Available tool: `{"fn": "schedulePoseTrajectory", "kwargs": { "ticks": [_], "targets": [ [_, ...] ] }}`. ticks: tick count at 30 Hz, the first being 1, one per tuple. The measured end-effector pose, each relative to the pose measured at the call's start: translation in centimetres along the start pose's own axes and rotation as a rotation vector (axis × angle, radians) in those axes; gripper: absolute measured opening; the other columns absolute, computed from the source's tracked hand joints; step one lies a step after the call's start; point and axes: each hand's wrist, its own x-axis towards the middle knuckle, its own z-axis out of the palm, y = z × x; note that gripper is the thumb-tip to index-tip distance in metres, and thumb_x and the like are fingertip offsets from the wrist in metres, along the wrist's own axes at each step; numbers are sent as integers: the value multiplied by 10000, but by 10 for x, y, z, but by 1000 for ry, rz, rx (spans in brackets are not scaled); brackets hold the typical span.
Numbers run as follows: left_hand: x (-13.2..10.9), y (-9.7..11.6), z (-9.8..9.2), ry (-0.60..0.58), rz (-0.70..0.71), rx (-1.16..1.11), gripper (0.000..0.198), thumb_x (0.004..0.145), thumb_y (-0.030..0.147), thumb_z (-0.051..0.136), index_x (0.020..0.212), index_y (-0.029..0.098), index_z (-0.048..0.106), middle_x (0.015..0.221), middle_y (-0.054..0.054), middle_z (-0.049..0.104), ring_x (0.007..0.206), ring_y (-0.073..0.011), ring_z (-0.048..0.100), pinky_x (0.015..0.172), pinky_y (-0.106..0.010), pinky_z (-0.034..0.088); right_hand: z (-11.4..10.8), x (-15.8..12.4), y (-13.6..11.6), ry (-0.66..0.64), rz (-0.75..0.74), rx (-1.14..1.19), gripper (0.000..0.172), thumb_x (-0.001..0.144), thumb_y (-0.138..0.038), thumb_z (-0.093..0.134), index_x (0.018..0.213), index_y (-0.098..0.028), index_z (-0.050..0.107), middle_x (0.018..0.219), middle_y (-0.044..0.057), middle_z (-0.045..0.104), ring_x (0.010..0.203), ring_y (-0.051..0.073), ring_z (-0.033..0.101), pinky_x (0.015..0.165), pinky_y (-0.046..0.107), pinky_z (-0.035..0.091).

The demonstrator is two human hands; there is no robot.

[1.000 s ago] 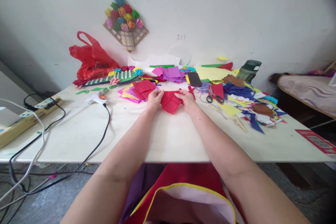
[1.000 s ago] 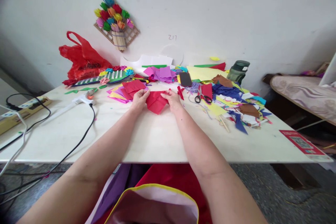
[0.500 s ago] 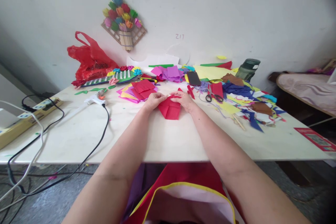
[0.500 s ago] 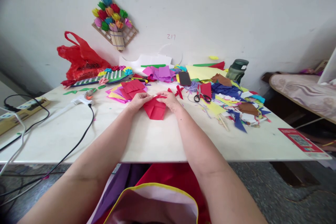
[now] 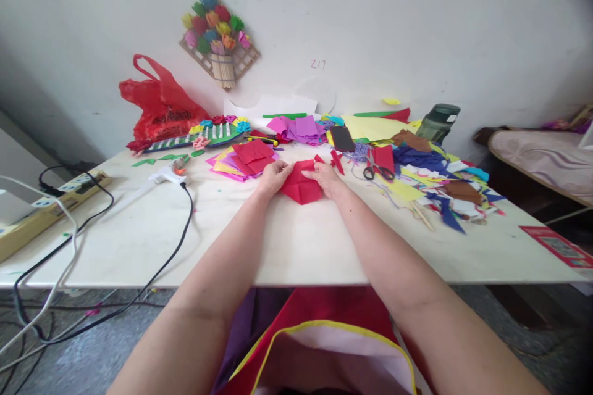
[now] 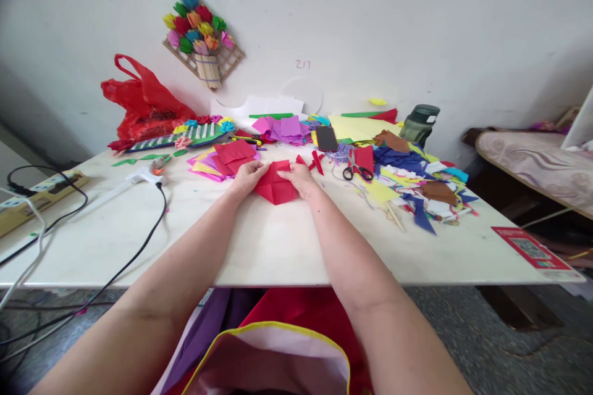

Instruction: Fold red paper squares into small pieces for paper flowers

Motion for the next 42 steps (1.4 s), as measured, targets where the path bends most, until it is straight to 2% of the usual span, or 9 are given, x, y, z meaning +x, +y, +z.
{"fn": "schedulePoseTrajectory", "kwargs": {
  "ticks": [6, 14, 27, 34, 42],
  "targets": [
    [-3, 3, -2, -51, -25, -27, 300, 673, 438, 545, 622, 143, 532, 552, 4, 532, 509, -104, 451, 453, -204, 317, 0, -1, -2, -21, -17, -28, 190, 568, -178, 695, 740, -159, 618, 642, 4, 654, 597, 149, 611, 627, 307, 496],
    [1, -1, 1, 21, -40, -104, 294, 667, 439, 545, 616, 151, 514, 547, 7, 522, 501, -99, 447, 451, -203, 322, -1, 0, -1, -26, -17, -6, 227, 525, -206, 722, 726, -148, 631, 623, 5, 651, 578, 151, 611, 613, 306, 499],
    [-1, 1, -1, 21, -102, -218, 308, 621, 443, 596, 598, 148, 512, 538, 4, 532, 499, -102, 465, 458, -205, 322, 1, -3, -4, 20, -20, -73, 191, 534, -251, 715, 685, -150, 655, 632, 11, 654, 565, 140, 599, 556, 258, 468],
    [0, 2, -1, 29, -121, -249, 297, 604, 418, 610, 557, 151, 488, 518, 9, 523, 476, -91, 444, 454, -204, 312, 2, -4, -5, -27, -52, -34, 228, 539, -241, 713, 753, -171, 684, 655, 6, 666, 641, 163, 622, 658, 302, 486],
    [0, 0, 0, 74, -183, -327, 213, 586, 327, 607, 545, 154, 488, 482, 17, 512, 449, -95, 440, 438, -207, 303, 4, -4, -4, -26, -123, -55, 294, 529, -247, 712, 818, -191, 701, 822, 22, 692, 829, 195, 623, 816, 360, 452]
  ]
}}
